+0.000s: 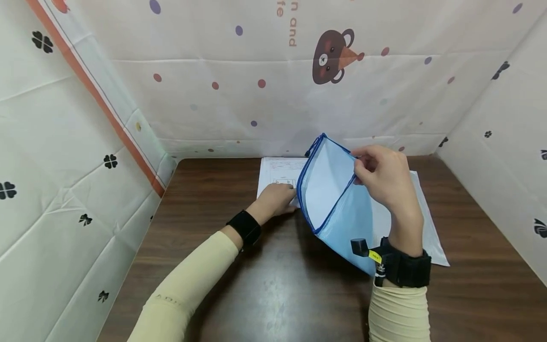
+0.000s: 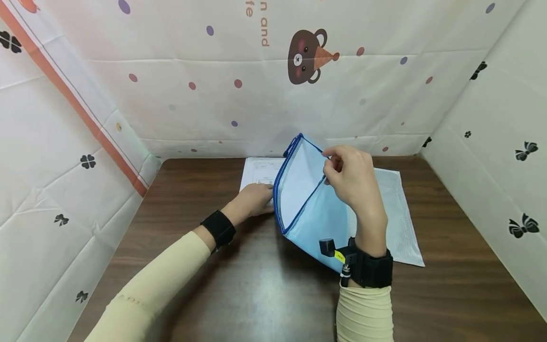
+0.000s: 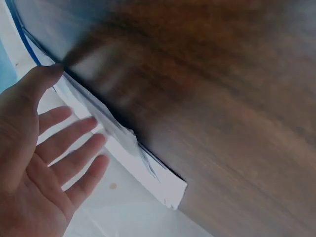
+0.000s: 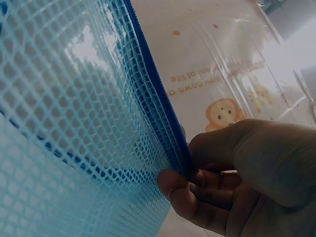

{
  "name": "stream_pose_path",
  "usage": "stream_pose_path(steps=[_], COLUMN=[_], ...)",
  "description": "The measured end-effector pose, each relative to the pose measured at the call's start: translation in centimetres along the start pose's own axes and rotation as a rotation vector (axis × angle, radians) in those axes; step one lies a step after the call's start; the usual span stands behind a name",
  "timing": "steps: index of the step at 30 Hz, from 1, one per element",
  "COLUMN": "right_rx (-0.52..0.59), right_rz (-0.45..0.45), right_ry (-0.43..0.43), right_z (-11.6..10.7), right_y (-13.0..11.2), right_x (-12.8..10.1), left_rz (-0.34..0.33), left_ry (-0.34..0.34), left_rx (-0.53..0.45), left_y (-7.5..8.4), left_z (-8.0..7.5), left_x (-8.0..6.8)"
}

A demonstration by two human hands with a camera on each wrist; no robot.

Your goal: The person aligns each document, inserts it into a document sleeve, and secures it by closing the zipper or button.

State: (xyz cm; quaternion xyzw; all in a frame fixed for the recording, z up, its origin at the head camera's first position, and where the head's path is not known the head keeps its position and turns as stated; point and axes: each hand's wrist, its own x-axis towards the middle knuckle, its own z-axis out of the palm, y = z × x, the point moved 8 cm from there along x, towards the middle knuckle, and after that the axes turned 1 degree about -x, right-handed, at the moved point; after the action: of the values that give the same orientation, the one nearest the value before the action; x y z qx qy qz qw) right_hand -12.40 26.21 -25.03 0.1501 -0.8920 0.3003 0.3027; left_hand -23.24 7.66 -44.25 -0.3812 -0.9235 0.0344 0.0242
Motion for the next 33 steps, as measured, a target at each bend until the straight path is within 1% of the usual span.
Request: stream_pose_path(steps=[3, 6, 10, 14, 17, 21, 23, 26, 29, 33], right_rx=[-0.001, 0.002, -0.001, -0.016, -0.027, -0.03, -0.027, -0.025, -0.029, -0.035], right_rz=[-0.004, -0.003, 0.005, 0.012, 0.013, 0.005, 0.003, 0.008, 0.012, 0.016], right_ry=[0.004, 0.005, 0.004, 0.003, 0.005, 0.006, 0.003, 0.001, -0.002, -0.006], right_z=[-0.1, -0.2, -0.3, -0.3, -0.4, -0.4, -0.3, -0.2, -0.1, -0.1], right_y=[-0.1, -0.2, -0.2, -0.2, -0.2, -0.3, -0.3, -0.2, -0.2, -0.1], right_x=[0.1, 0.3, 0.4, 0.3, 0.1, 0.1, 0.1, 0.2, 0.2, 0.0], left_rz=[0.014, 0.022, 0.014, 0.013, 0.008, -0.011, -0.022, -0.044, -0.067, -0.068], left_ry=[-0.008, -0.007, 0.022, 0.049, 0.057, 0.06, 0.054, 0.033, -0.011, -0.06], left_rx=[0.001, 0.03, 0.085, 0.132, 0.141, 0.149, 0.135, 0.086, 0.05, 0.048], left_y=[0.4, 0.9, 1.2, 1.6, 1.8, 1.6, 1.4, 1.0, 0.8, 1.0], left_z=[-0.2, -0.2, -0.3, -0.1, 0.1, 0.2, 0.3, 0.3, 0.4, 0.7], left_x=[0.0, -0.1, -0.4, -1.0, -1.7, -2.5, -3.0, -3.5, -3.8, -4.2])
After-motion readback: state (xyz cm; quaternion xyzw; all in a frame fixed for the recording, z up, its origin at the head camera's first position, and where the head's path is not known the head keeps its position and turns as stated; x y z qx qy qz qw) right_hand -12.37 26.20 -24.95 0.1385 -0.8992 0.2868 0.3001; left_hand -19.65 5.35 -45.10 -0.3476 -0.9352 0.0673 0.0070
